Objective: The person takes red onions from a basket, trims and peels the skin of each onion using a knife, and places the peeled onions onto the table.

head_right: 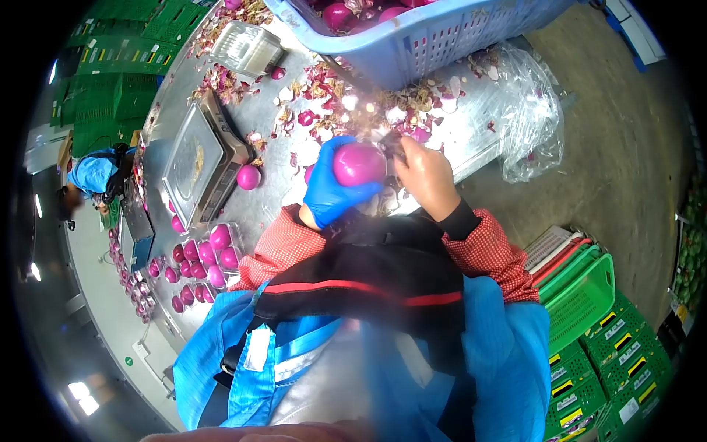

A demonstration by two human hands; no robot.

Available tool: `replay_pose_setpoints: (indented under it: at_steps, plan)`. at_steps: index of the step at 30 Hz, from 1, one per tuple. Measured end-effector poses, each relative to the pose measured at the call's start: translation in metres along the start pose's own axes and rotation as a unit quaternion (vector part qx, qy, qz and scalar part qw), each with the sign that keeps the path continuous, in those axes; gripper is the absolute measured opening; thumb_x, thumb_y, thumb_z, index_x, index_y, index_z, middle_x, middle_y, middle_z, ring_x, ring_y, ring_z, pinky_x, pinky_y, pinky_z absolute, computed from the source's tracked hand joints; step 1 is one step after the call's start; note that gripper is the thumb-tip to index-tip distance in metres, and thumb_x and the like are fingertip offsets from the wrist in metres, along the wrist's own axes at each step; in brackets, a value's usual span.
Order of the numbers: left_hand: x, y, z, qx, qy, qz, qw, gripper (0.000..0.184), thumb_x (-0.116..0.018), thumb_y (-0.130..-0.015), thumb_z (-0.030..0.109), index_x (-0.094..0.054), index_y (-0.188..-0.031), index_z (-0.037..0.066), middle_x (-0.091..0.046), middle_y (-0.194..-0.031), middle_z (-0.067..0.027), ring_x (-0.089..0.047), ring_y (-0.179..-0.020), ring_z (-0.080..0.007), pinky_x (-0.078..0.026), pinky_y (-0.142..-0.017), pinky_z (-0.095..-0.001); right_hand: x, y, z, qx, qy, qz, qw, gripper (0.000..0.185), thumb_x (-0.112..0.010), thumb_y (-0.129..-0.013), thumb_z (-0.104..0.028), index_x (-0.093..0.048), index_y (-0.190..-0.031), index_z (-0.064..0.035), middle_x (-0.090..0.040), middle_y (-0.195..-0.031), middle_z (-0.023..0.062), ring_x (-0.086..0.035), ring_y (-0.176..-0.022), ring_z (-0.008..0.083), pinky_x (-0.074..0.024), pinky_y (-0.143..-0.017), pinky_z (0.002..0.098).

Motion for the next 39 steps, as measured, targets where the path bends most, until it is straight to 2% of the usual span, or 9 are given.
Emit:
replay_pose_setpoints:
  at_steps: [9, 13, 17, 22, 26, 27, 32, 35, 39]
  plan:
    - [-0.007, 0.003, -0.002, 0.143, 0.362, -0.111, 0.915, 0.070, -0.078, -0.075, 0.020, -0.045, -0.134, 0.002, -0.057, -0.121, -0.0162, -0.060, -0.110, -0.0274, -0.052, -0.092, -0.0374, 0.028, 0.001, -0.036, -0.046, -0.118, -0.046, 0.991, 0.047, -0.075, -0.082, -0.037, -0.064, -0.117, -0.0080, -0.065, -0.076, 0.0082, -0.062, -0.062, 0.0231, -0.0491, -0.059, 0.0346]
    - [-0.005, 0.005, -0.007, 0.102, 0.293, -0.131, 0.941, 0.071, -0.077, -0.074, 0.020, -0.045, -0.134, 0.001, -0.058, -0.121, -0.0153, -0.061, -0.111, -0.0283, -0.052, -0.094, -0.0390, 0.019, -0.009, -0.032, -0.019, -0.143, -0.034, 0.989, 0.029, -0.069, -0.088, -0.018, -0.063, -0.110, -0.0008, -0.063, -0.070, 0.0090, -0.064, -0.062, 0.0203, -0.0485, -0.060, 0.0337]
    - [-0.005, 0.009, -0.006, 0.092, 0.330, -0.142, 0.929, 0.070, -0.077, -0.072, 0.019, -0.047, -0.133, 0.000, -0.059, -0.121, -0.0147, -0.061, -0.111, -0.0290, -0.052, -0.095, -0.0395, 0.011, -0.011, -0.005, -0.016, -0.090, -0.034, 0.995, 0.024, -0.064, -0.089, -0.024, -0.063, -0.100, -0.0028, -0.064, -0.072, 0.0178, -0.065, -0.068, 0.0376, -0.0494, -0.060, 0.0431]
    - [-0.006, 0.009, 0.002, 0.190, 0.452, -0.137, 0.861, 0.063, -0.074, -0.075, 0.021, -0.050, -0.130, 0.000, -0.060, -0.119, -0.0154, -0.061, -0.111, -0.0288, -0.052, -0.096, -0.0398, 0.007, -0.002, -0.015, 0.020, -0.319, -0.118, 0.940, 0.056, -0.065, -0.094, -0.037, -0.051, -0.138, -0.0056, -0.065, -0.107, 0.0116, -0.059, -0.091, 0.0141, -0.0477, -0.084, 0.0295]
    - [-0.010, 0.008, -0.001, 0.201, 0.481, -0.113, 0.846, 0.061, -0.072, -0.077, 0.021, -0.050, -0.129, -0.002, -0.061, -0.117, -0.0163, -0.063, -0.109, -0.0286, -0.053, -0.094, -0.0398, 0.017, -0.005, -0.026, -0.081, -0.195, -0.306, 0.928, 0.041, -0.067, -0.093, -0.026, -0.061, -0.124, 0.0000, -0.066, -0.091, 0.0050, -0.058, -0.081, 0.0110, -0.0480, -0.077, 0.0279]
    - [-0.010, 0.006, -0.010, 0.199, 0.481, -0.107, 0.847, 0.061, -0.071, -0.078, 0.021, -0.050, -0.129, -0.003, -0.061, -0.117, -0.0167, -0.063, -0.108, -0.0286, -0.053, -0.094, -0.0399, 0.017, -0.004, -0.026, -0.052, -0.345, -0.238, 0.906, 0.035, -0.067, -0.092, -0.024, -0.064, -0.118, 0.0000, -0.065, -0.084, 0.0017, -0.057, -0.074, 0.0092, -0.0477, -0.071, 0.0281]
    - [-0.006, 0.009, -0.020, 0.215, 0.493, -0.079, 0.839, 0.057, -0.068, -0.084, 0.025, -0.049, -0.128, -0.005, -0.064, -0.114, -0.0186, -0.066, -0.102, -0.0291, -0.057, -0.087, -0.0384, 0.029, -0.004, -0.009, -0.063, -0.333, -0.058, 0.939, 0.030, -0.069, -0.091, -0.024, -0.064, -0.109, -0.0013, -0.064, -0.081, 0.0011, -0.058, -0.069, 0.0101, -0.0472, -0.063, 0.0280]
    - [-0.007, 0.008, -0.032, 0.227, 0.509, -0.053, 0.829, 0.054, -0.064, -0.088, 0.030, -0.051, -0.126, -0.005, -0.065, -0.111, -0.0187, -0.068, -0.096, -0.0289, -0.059, -0.081, -0.0368, 0.032, 0.008, -0.041, -0.012, -0.119, -0.090, 0.989, 0.027, -0.071, -0.087, -0.024, -0.064, -0.104, -0.0042, -0.062, -0.077, 0.0033, -0.060, -0.064, 0.0158, -0.0483, -0.060, 0.0302]
    - [-0.013, 0.010, -0.034, 0.225, 0.484, -0.021, 0.845, 0.053, -0.063, -0.090, 0.035, -0.054, -0.123, -0.006, -0.066, -0.109, -0.0182, -0.069, -0.093, -0.0280, -0.059, -0.077, -0.0365, 0.032, 0.012, -0.057, 0.167, -0.002, 0.091, 0.982, 0.039, -0.076, -0.077, -0.022, -0.063, -0.112, -0.0092, -0.063, -0.078, 0.0067, -0.064, -0.067, 0.0269, -0.0510, -0.058, 0.0358]
Point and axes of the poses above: each hand's wrist, its own y-axis away from the middle knuckle, its own x-axis out of the back of the hand, z = x × y, the point moved 6 cm from there along -y, towards the middle knuckle
